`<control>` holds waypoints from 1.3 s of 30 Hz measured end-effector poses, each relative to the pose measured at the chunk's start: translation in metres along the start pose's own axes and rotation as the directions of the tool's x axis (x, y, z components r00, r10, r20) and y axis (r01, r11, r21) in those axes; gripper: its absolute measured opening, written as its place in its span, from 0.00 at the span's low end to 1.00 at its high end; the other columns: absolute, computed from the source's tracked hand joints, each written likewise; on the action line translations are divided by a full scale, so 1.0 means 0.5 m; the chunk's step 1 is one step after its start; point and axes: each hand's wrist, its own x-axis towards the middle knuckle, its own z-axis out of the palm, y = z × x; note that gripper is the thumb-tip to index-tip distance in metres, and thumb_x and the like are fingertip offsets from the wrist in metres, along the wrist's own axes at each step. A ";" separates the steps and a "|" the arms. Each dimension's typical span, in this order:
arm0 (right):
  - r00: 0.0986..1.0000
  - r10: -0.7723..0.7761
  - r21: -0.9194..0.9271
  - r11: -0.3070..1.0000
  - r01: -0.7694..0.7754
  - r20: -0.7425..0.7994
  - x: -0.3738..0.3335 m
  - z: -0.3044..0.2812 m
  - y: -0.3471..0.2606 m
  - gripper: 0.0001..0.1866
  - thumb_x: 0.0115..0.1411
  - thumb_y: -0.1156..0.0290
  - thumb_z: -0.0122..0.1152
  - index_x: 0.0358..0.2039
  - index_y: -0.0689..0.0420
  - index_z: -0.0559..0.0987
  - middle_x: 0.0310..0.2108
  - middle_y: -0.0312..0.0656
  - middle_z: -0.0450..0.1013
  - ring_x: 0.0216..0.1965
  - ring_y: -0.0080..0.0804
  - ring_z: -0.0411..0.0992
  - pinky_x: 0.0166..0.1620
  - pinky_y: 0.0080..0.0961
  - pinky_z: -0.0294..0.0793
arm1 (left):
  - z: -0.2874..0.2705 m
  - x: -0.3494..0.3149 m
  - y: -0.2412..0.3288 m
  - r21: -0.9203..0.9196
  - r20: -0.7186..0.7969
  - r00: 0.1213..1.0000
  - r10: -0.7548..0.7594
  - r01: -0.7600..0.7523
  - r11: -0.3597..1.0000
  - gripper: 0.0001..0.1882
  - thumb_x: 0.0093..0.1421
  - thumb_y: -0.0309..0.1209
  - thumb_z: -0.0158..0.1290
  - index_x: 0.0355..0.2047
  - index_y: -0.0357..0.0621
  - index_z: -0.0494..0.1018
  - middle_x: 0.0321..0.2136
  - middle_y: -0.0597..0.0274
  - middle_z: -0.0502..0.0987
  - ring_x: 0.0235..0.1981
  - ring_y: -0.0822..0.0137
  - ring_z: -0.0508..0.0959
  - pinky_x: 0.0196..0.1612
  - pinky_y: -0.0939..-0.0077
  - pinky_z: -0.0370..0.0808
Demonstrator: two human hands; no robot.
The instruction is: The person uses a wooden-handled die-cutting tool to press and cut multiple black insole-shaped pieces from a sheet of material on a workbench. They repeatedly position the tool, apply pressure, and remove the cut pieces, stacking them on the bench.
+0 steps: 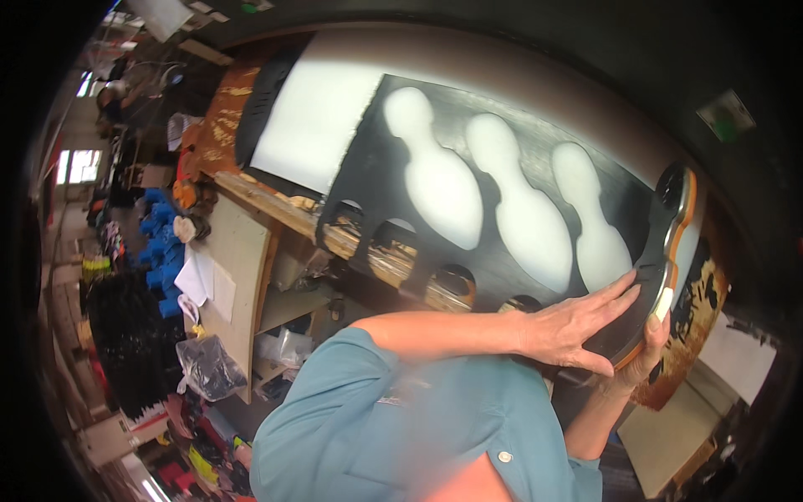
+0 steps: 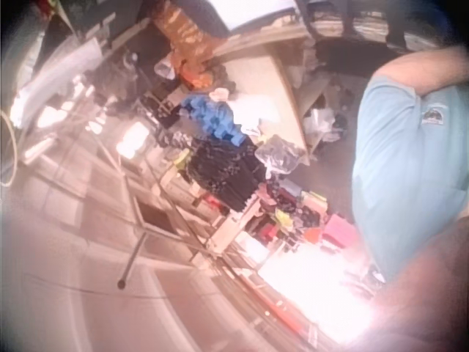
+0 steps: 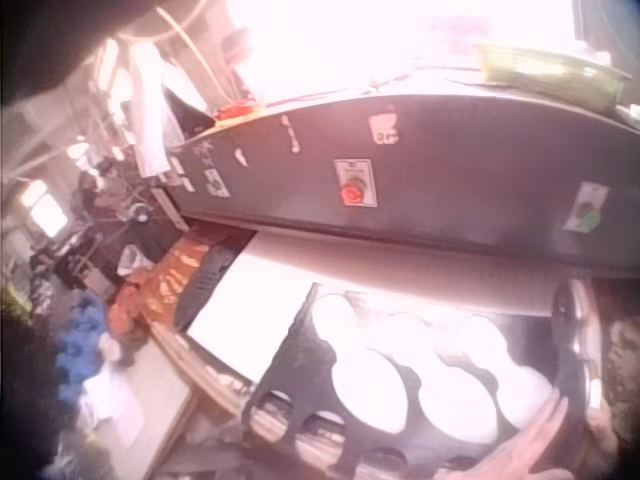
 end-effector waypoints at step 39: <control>0.875 -0.295 -0.923 -0.097 0.372 0.384 0.086 0.082 0.105 0.50 0.51 0.65 0.79 0.74 0.60 0.66 0.70 0.58 0.63 0.67 0.60 0.62 0.70 0.49 0.63 | -0.511 -0.229 -0.013 -0.175 -0.804 0.473 -0.361 0.392 0.903 0.19 0.71 0.20 0.58 0.61 0.28 0.76 0.54 0.52 0.84 0.53 0.70 0.82 0.59 0.74 0.77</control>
